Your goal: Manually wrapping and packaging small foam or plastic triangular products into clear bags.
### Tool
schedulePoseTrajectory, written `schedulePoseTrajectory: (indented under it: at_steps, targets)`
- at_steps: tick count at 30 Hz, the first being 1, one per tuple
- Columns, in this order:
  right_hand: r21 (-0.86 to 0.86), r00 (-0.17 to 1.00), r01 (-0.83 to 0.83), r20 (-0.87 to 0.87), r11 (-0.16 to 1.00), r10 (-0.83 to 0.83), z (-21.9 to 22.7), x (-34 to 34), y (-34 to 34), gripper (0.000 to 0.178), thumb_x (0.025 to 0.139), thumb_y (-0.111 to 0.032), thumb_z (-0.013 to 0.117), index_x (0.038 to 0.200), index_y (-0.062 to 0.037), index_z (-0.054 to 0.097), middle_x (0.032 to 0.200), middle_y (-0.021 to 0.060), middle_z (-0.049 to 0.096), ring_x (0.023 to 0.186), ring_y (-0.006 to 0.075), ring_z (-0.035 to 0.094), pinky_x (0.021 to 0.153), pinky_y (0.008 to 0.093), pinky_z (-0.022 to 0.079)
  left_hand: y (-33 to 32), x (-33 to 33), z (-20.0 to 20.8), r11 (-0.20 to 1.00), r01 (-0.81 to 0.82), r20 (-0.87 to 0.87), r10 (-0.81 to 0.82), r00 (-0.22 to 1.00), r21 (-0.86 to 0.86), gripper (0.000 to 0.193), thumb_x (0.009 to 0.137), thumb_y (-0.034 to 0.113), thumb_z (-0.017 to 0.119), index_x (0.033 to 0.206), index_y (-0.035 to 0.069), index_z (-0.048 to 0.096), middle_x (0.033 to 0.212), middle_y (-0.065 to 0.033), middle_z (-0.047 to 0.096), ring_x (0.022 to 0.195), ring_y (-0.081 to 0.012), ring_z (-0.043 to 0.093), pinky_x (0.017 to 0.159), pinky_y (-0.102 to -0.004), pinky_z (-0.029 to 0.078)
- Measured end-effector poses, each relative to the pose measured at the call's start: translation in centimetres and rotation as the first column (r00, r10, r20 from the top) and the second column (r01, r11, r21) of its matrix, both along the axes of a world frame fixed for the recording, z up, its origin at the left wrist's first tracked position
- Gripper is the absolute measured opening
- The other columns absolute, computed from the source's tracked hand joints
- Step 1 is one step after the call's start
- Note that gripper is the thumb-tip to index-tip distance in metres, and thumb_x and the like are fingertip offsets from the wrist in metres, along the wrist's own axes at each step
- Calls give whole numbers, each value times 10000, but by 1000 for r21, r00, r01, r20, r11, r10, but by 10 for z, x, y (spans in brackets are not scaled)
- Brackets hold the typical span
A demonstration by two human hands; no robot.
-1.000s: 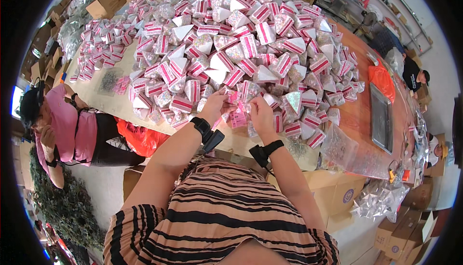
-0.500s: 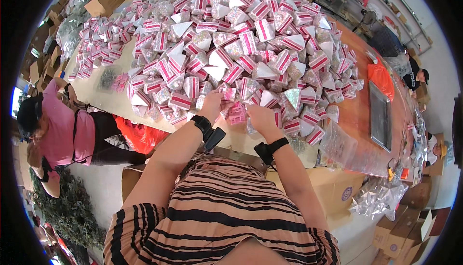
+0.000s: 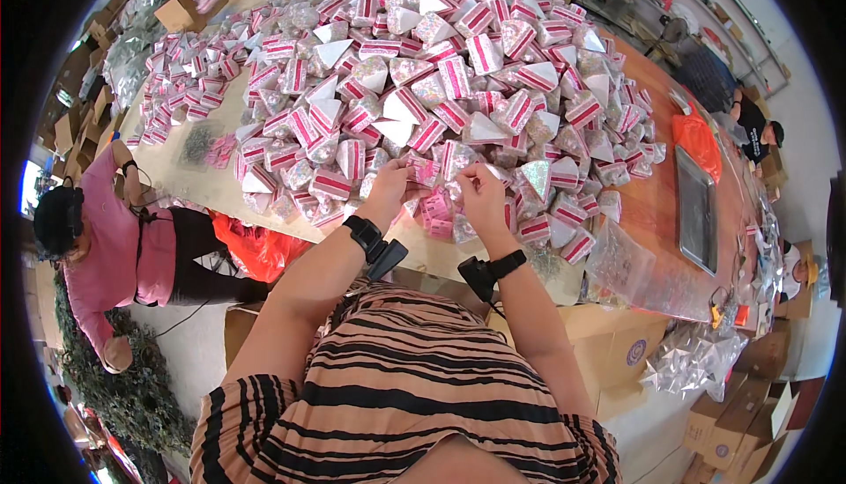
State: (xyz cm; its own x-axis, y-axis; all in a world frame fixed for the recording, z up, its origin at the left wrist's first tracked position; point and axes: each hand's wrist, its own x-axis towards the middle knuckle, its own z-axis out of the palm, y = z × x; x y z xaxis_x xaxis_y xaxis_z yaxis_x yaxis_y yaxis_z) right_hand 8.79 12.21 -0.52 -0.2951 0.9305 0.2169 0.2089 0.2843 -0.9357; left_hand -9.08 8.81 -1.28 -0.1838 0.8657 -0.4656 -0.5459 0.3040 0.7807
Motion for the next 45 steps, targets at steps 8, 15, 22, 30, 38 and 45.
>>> schedulePoseTrajectory:
  at_steps: [8,15,22,30,38,45]
  targets:
    - [-336,953,-130,-301,933,25,10,-2,-2,84,848,-76,599,868,-3,561,665,25,572,521,74,537,448,209,395,-16,8,27,838,236,-787,312,532,491,449,699,53,676,1135,63,570,1010,-132,589,834,-244,616,743,-378,502]
    - [-327,964,-90,-266,941,0,24,5,-18,86,860,-93,596,890,-17,568,673,34,587,524,80,556,462,203,412,-21,23,65,776,439,-888,350,298,453,85,693,71,693,696,3,643,671,-116,615,655,-244,596,608,-354,466]
    - [-525,728,-339,-672,781,-135,36,4,-30,78,900,-115,551,892,-40,536,754,84,637,565,149,594,515,259,464,-28,37,65,893,287,-824,144,548,347,84,709,68,684,739,0,645,655,-100,589,590,-245,543,567,-355,439]
    - [-479,781,-467,-617,743,94,38,31,-32,90,871,-87,590,812,-21,574,682,69,603,528,150,572,472,267,482,-32,18,91,505,835,-926,378,13,218,157,711,114,668,863,83,641,793,-68,560,858,-237,534,865,-383,380]
    - [-582,788,-526,-607,621,98,36,50,-35,63,824,-18,592,764,4,597,664,86,590,512,156,561,472,258,457,-20,30,101,401,914,-782,547,-299,-69,122,728,164,582,841,129,610,837,-8,562,859,-182,536,816,-347,382]
    - [-613,847,-486,-506,624,162,33,65,-49,70,832,-26,581,770,-5,607,649,77,593,521,152,570,480,252,474,-29,43,92,306,948,-862,453,-227,-89,56,693,135,593,719,95,565,750,-29,547,800,-220,535,794,-384,411]
